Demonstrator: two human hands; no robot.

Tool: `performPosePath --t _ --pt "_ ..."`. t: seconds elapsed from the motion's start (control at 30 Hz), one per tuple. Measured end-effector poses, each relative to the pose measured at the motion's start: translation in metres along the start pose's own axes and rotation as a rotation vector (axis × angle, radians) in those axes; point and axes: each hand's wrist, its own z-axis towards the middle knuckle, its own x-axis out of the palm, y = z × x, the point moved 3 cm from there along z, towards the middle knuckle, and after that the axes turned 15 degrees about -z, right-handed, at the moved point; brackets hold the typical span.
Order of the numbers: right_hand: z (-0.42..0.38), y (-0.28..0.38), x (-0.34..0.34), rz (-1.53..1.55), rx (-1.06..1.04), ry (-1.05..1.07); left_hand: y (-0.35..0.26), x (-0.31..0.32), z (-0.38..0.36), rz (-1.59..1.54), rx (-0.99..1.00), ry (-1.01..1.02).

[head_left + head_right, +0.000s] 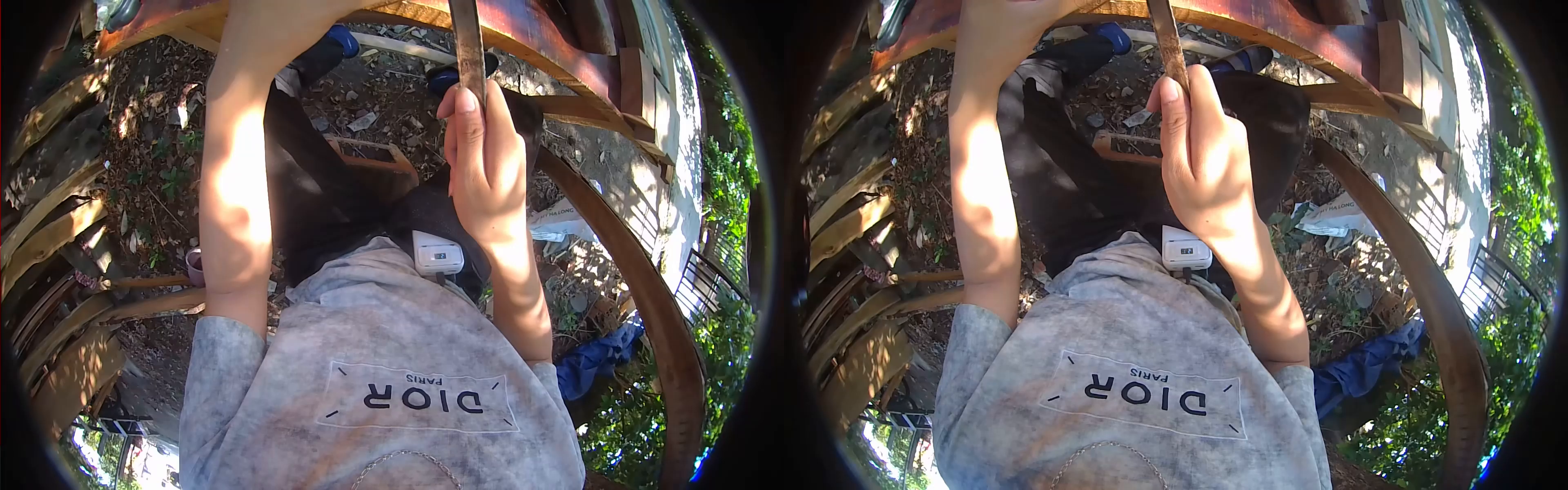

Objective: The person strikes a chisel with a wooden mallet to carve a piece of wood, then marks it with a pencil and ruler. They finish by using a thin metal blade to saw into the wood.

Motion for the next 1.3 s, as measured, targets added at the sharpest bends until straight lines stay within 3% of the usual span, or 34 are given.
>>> performPosePath --t 0.17,0.23,0.27,0.47,0.6,0.67,0.77,0.83,0.97,1.0,1.23,1.27,1.3 --pt "0.012 0.010 -0.005 -0.028 -0.131 0.006 0.012 -0.006 0.002 0.054 0.130 0.057" --pt "0.014 0.004 0.001 -0.149 -0.428 -0.196 -0.001 -0.009 0.004 0.129 0.089 0.053" --pt "0.015 0.002 -0.001 -0.040 -0.217 -0.019 -0.003 -0.009 0.003 0.140 0.124 0.033" --pt "0.011 0.007 -0.005 0.003 -0.076 0.035 -0.019 -0.011 0.008 0.139 0.099 -0.001" --pt "0.014 0.001 -0.004 0.044 -0.105 0.030 -0.023 -0.004 0.008 0.161 0.112 -0.006" --pt "0.024 -0.008 0.005 -0.110 -0.195 -0.060 -0.023 -0.005 0.008 0.177 0.140 -0.019" --pt "0.036 0.016 -0.002 0.006 -0.264 -0.091 -0.026 -0.005 0.006 0.180 0.109 -0.036" --pt "0.044 0.024 -0.007 0.105 -0.131 0.033 -0.033 -0.004 0.008 0.163 0.097 -0.060" --pt "0.031 0.008 -0.005 0.133 -0.202 -0.014 -0.031 -0.001 0.012 0.176 0.092 -0.090" --pt "0.026 0.005 -0.006 0.086 -0.108 0.055 -0.032 -0.001 0.011 0.177 0.079 -0.097" --pt "0.039 -0.002 0.000 -0.054 -0.282 -0.123 -0.025 -0.001 0.014 0.185 0.118 -0.075" --pt "0.045 0.004 0.002 -0.156 -0.425 -0.277 -0.025 -0.001 0.015 0.191 0.130 -0.078" --pt "0.052 0.010 0.000 -0.098 -0.334 -0.193 -0.025 -0.002 0.015 0.198 0.142 -0.085"
